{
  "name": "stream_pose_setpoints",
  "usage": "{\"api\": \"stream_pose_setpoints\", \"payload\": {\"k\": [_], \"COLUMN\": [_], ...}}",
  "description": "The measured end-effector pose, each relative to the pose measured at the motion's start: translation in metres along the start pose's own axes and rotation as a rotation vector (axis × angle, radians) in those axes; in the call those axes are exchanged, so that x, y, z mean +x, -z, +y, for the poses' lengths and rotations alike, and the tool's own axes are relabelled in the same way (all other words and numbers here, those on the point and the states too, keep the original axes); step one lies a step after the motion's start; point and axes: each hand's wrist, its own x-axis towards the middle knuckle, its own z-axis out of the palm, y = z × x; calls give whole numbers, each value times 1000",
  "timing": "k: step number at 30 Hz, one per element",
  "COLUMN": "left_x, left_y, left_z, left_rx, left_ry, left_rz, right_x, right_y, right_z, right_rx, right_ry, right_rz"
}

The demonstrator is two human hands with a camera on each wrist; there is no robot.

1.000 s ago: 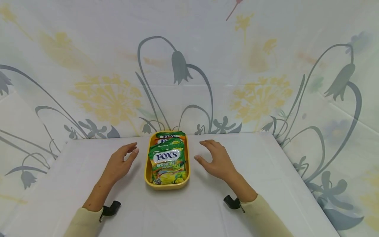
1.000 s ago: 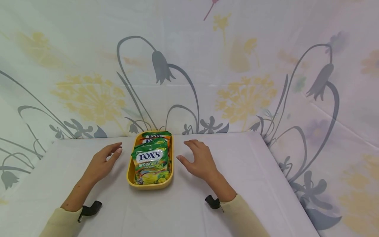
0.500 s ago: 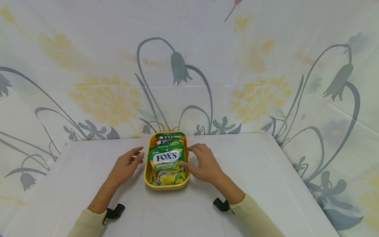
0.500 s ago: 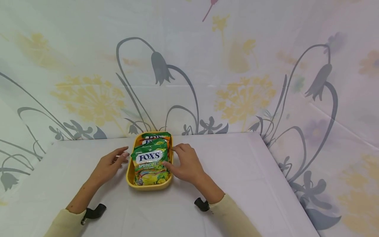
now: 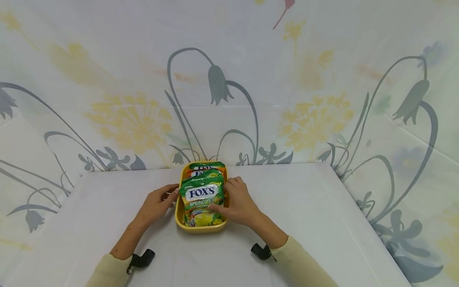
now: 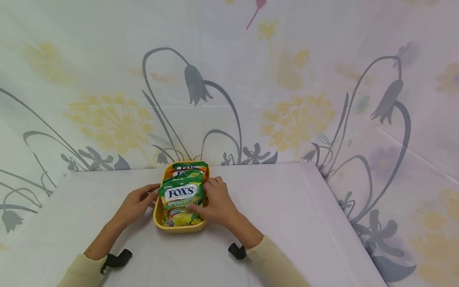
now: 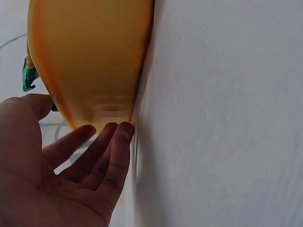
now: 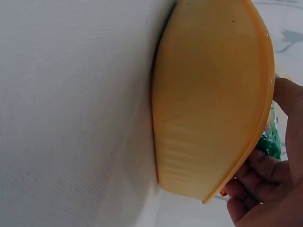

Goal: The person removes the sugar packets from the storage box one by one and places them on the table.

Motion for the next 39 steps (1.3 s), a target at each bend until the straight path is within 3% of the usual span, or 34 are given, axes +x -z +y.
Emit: {"api": "stream_pose_setpoints", "payload": {"k": [7, 17, 28, 39], "left_x": [0, 1, 2, 3], "left_y": [-1, -3, -3, -3], "left_z": [-1, -2, -3, -5], "left_rx": [-38, -29, -32, -65], "left_ry": [1, 11, 19, -6], "left_rz": [-22, -26, -38, -41], "right_x": [-2, -6, -8, -10], "right_y": [0, 3, 0, 1], "right_z": [-7, -17, -24, -24], "right_rx": [101, 131, 271, 329], "right_ry": [-34, -29, 0, 4], "right_rz": [-72, -159, -118, 1]}}
